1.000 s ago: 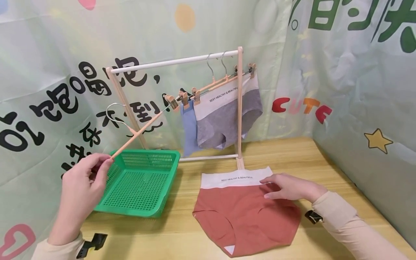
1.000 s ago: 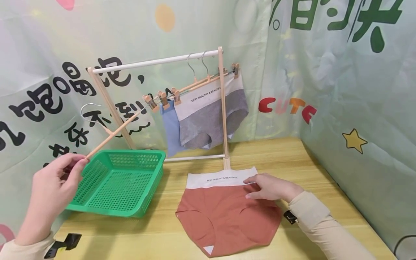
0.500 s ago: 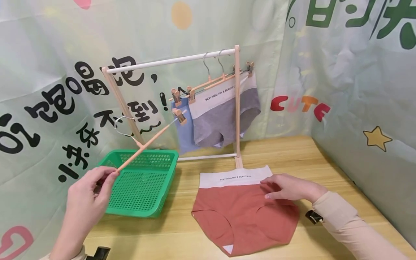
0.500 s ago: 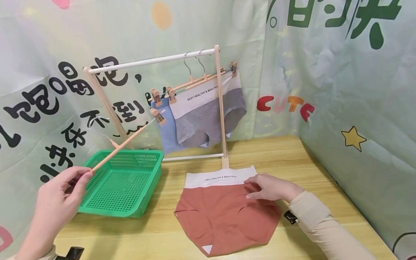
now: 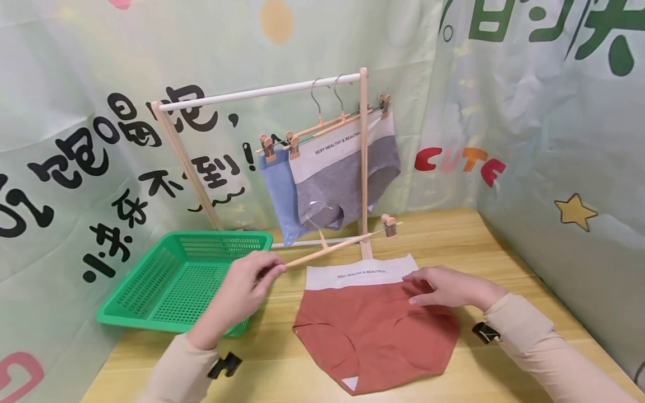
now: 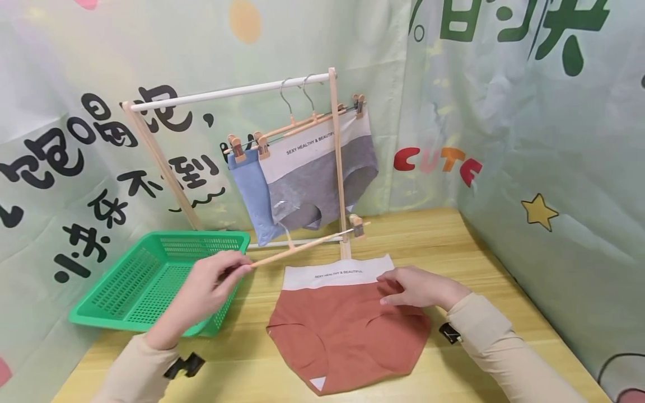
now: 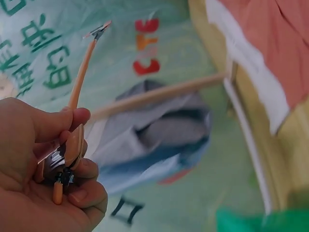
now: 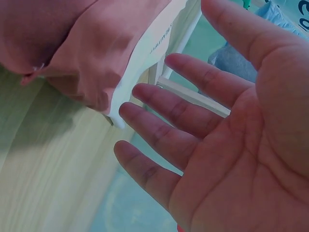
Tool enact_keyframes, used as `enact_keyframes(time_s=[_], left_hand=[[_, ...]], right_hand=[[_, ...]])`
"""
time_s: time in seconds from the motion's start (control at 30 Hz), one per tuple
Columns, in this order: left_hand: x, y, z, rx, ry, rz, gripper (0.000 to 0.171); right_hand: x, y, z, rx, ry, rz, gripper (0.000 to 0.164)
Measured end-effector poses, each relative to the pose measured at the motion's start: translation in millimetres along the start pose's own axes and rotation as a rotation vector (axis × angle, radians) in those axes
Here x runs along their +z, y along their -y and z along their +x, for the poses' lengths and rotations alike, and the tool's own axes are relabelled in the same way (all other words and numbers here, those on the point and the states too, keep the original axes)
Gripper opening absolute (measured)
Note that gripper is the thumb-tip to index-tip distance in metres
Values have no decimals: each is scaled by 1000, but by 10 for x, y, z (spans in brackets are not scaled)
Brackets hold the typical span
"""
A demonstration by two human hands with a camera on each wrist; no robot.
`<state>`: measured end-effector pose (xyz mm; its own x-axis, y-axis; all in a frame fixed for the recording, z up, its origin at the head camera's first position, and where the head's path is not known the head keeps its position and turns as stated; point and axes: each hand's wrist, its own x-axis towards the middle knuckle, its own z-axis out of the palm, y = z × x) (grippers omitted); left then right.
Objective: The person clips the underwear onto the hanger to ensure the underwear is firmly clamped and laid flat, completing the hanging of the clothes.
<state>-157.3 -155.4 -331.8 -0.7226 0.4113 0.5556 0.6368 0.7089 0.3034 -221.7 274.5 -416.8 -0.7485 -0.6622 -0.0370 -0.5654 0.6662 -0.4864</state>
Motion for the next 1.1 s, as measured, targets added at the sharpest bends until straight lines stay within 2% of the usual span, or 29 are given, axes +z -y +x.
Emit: enact_keyframes(time_s=[0.2,0.43,0.7,0.9,1.1], left_hand=[[466,14,282,-17,122,-73,12],[859,163,482,-111,267,-166,16],[1164,407,615,-263,384,-150,16],[1333,566,685,-316,465,-182,18],[1442,679,755,-362,559,-268,21]], right_hand=[[-20,0,-23,-7,2,-1,59],[-34,-26,-48,-21,0,-8,60],[-19,10,4,17,37,29,61],[43,99,72,-6,53,50,57],[179,237,179,-66,62,-29,57]])
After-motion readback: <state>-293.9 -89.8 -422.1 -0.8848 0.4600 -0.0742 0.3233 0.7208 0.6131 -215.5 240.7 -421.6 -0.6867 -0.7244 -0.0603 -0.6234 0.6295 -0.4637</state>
